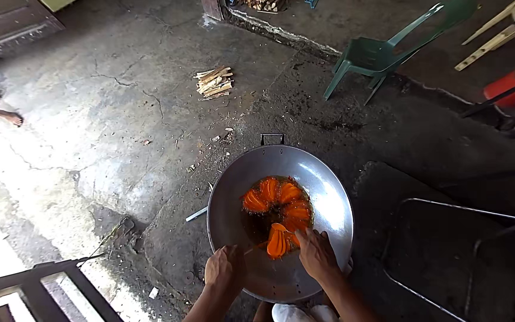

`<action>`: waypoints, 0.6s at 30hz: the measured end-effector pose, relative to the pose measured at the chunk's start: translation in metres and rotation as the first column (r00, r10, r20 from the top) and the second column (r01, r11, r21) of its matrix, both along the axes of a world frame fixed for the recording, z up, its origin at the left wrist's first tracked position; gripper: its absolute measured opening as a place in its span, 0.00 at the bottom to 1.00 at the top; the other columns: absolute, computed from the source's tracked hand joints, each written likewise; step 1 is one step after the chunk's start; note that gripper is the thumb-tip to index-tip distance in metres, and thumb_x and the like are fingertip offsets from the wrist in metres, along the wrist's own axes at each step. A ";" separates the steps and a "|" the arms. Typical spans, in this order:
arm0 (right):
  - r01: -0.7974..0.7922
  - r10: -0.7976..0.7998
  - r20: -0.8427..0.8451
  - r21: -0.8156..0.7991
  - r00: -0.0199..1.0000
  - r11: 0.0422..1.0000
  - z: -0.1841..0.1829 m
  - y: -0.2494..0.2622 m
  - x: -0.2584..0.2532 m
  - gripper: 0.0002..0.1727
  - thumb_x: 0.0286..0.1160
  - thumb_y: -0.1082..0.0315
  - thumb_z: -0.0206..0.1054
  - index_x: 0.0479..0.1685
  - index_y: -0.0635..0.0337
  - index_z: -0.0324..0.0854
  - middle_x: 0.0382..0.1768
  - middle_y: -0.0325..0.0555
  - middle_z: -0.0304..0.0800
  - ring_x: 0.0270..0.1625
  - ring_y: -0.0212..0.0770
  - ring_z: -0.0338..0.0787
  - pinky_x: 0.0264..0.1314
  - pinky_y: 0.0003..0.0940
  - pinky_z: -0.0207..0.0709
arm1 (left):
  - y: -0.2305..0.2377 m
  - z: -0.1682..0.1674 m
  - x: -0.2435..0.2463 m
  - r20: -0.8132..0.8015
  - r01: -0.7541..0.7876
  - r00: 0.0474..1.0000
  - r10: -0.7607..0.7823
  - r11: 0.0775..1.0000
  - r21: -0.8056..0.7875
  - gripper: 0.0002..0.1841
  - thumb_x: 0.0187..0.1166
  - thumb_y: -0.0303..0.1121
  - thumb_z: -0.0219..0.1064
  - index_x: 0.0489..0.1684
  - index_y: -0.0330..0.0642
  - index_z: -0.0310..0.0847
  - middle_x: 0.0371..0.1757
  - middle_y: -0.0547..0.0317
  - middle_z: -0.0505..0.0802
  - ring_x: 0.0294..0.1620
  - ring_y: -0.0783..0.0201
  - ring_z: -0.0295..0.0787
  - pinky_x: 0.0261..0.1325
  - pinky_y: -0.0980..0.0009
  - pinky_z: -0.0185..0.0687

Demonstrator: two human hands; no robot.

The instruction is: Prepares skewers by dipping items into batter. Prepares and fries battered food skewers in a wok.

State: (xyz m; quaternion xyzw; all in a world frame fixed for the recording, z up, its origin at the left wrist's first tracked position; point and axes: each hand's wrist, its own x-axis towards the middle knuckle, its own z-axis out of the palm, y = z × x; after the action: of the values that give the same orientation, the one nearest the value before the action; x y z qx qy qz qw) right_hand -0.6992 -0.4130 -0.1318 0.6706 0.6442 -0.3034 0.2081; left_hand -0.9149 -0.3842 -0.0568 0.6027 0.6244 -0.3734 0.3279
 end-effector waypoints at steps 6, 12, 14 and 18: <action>0.038 -0.038 0.014 -0.046 0.999 0.998 -0.008 -0.003 -0.002 0.23 0.83 0.68 0.57 0.77 0.52 0.79 0.68 0.57 0.86 0.73 0.55 0.83 0.80 0.54 0.67 | -0.022 -0.012 -0.019 -0.024 -0.092 0.996 0.091 0.995 -0.045 0.18 0.87 0.44 0.53 0.57 0.52 0.89 0.59 0.51 0.94 0.63 0.48 0.91 0.59 0.44 0.86; 0.110 -0.110 0.032 -0.013 0.993 0.994 -0.011 -0.010 -0.006 0.23 0.85 0.65 0.55 0.76 0.54 0.80 0.68 0.55 0.87 0.73 0.52 0.84 0.80 0.53 0.67 | -0.025 -0.014 -0.022 -0.026 -0.111 0.994 0.110 0.993 -0.043 0.18 0.87 0.46 0.52 0.58 0.56 0.90 0.59 0.53 0.95 0.63 0.50 0.92 0.59 0.44 0.86; 0.139 -0.139 0.050 -0.011 0.989 0.990 -0.007 -0.012 -0.006 0.23 0.85 0.64 0.55 0.75 0.54 0.80 0.68 0.55 0.87 0.73 0.52 0.85 0.79 0.52 0.68 | -0.023 -0.013 -0.023 -0.020 -0.109 0.994 0.109 0.994 -0.031 0.18 0.87 0.46 0.52 0.58 0.57 0.90 0.58 0.54 0.95 0.63 0.50 0.92 0.58 0.45 0.86; 0.172 -0.172 0.046 0.015 0.984 0.985 0.008 -0.024 -0.007 0.22 0.86 0.61 0.54 0.74 0.53 0.81 0.66 0.54 0.89 0.69 0.52 0.87 0.75 0.52 0.71 | -0.020 -0.009 -0.031 0.002 -0.140 0.990 0.140 0.990 0.014 0.18 0.87 0.47 0.53 0.59 0.59 0.90 0.58 0.54 0.95 0.63 0.49 0.92 0.59 0.43 0.86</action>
State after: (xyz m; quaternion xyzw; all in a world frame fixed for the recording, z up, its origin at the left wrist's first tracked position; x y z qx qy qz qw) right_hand -0.7057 -0.4372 -0.1236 0.7317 0.5805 -0.3009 0.1926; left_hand -0.9460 -0.4042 -0.0660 0.5599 0.6675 -0.3446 0.3496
